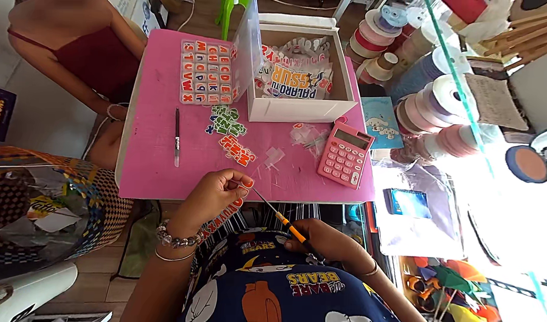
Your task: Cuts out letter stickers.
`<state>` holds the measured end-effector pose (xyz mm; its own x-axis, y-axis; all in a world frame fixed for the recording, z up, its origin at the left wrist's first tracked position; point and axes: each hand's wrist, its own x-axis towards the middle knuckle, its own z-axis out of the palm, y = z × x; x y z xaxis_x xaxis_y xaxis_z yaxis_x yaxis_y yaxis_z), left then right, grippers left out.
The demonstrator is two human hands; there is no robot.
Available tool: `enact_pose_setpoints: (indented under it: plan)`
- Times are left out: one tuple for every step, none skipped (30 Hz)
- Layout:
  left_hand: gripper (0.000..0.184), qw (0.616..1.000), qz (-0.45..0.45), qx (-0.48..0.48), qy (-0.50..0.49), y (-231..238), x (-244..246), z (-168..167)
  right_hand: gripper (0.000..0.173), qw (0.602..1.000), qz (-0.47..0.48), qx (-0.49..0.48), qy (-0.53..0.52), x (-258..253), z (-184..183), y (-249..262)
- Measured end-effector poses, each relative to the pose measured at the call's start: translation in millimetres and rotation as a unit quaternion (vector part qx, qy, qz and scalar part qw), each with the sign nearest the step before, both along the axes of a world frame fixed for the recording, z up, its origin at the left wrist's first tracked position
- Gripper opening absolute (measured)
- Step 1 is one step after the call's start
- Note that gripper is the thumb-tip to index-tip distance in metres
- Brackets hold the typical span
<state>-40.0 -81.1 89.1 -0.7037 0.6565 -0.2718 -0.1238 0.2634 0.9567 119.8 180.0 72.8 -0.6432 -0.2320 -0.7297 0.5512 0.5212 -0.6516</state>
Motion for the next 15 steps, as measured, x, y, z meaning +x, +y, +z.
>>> enact_pose_setpoints:
  plan:
    - [0.02, 1.0, -0.008, -0.006, 0.001, -0.1, 0.1, 0.6, 0.042, 1.0, 0.004, -0.002, 0.006, -1.6, 0.0, -1.2]
    - [0.021, 1.0, -0.018, -0.012, 0.004, -0.4, 0.1, 0.6, 0.042, 1.0, 0.007, -0.003, 0.01, -3.3, 0.3, -2.3]
    - [0.021, 0.999, -0.028, -0.018, 0.009, -0.5, 0.1, 1.0, 0.041, 1.0, 0.008, -0.005, 0.014, -4.8, 0.8, -3.3]
    - [0.021, 0.999, -0.036, -0.025, 0.012, -0.5, 0.3, 1.9, 0.041, 1.0, 0.009, -0.005, 0.016, -6.0, 1.8, -4.2]
    - [0.022, 0.999, -0.044, -0.028, 0.012, -0.5, 0.4, 2.8, 0.041, 1.0, 0.008, -0.005, 0.016, -7.2, 2.6, -4.9]
    - [0.022, 0.998, -0.051, -0.028, 0.009, -0.6, 0.5, 3.4, 0.041, 1.0, 0.006, -0.005, 0.015, -8.0, 3.4, -5.3]
    - [0.022, 0.998, -0.057, -0.027, 0.005, -0.5, 0.5, 4.1, 0.041, 1.0, 0.005, -0.004, 0.015, -8.4, 3.8, -5.6]
    - [0.022, 0.998, -0.064, -0.028, 0.0, -0.3, 0.5, 4.9, 0.04, 1.0, 0.003, -0.004, 0.013, -8.6, 4.0, -5.8]
    - [0.023, 0.997, -0.07, -0.029, -0.003, 0.0, 0.5, 5.3, 0.04, 1.0, 0.001, -0.004, 0.011, -8.5, 3.9, -6.0]
    - [0.023, 0.997, -0.074, -0.031, -0.005, 0.6, 0.7, 5.7, 0.04, 1.0, 0.0, -0.005, 0.01, -8.2, 3.8, -5.9]
    - [0.023, 0.996, -0.078, -0.031, -0.006, 1.2, 1.0, 5.7, 0.039, 1.0, 0.0, -0.006, 0.011, -7.8, 3.5, -5.6]
    - [0.022, 0.996, -0.078, -0.031, -0.007, 1.8, 1.6, 5.6, 0.039, 1.0, -0.001, -0.007, 0.013, -7.4, 3.3, -5.4]
    - [0.022, 0.997, -0.077, -0.03, -0.007, 2.4, 2.1, 5.7, 0.039, 1.0, -0.002, -0.008, 0.015, -7.0, 3.0, -5.3]
    - [0.022, 0.997, -0.076, -0.03, -0.008, 3.0, 2.3, 5.7, 0.039, 1.0, -0.003, -0.01, 0.014, -6.8, 2.9, -5.1]
    - [0.023, 0.997, -0.075, -0.028, -0.009, 3.4, 2.3, 5.4, 0.039, 1.0, -0.005, -0.013, 0.014, -6.4, 2.9, -5.1]
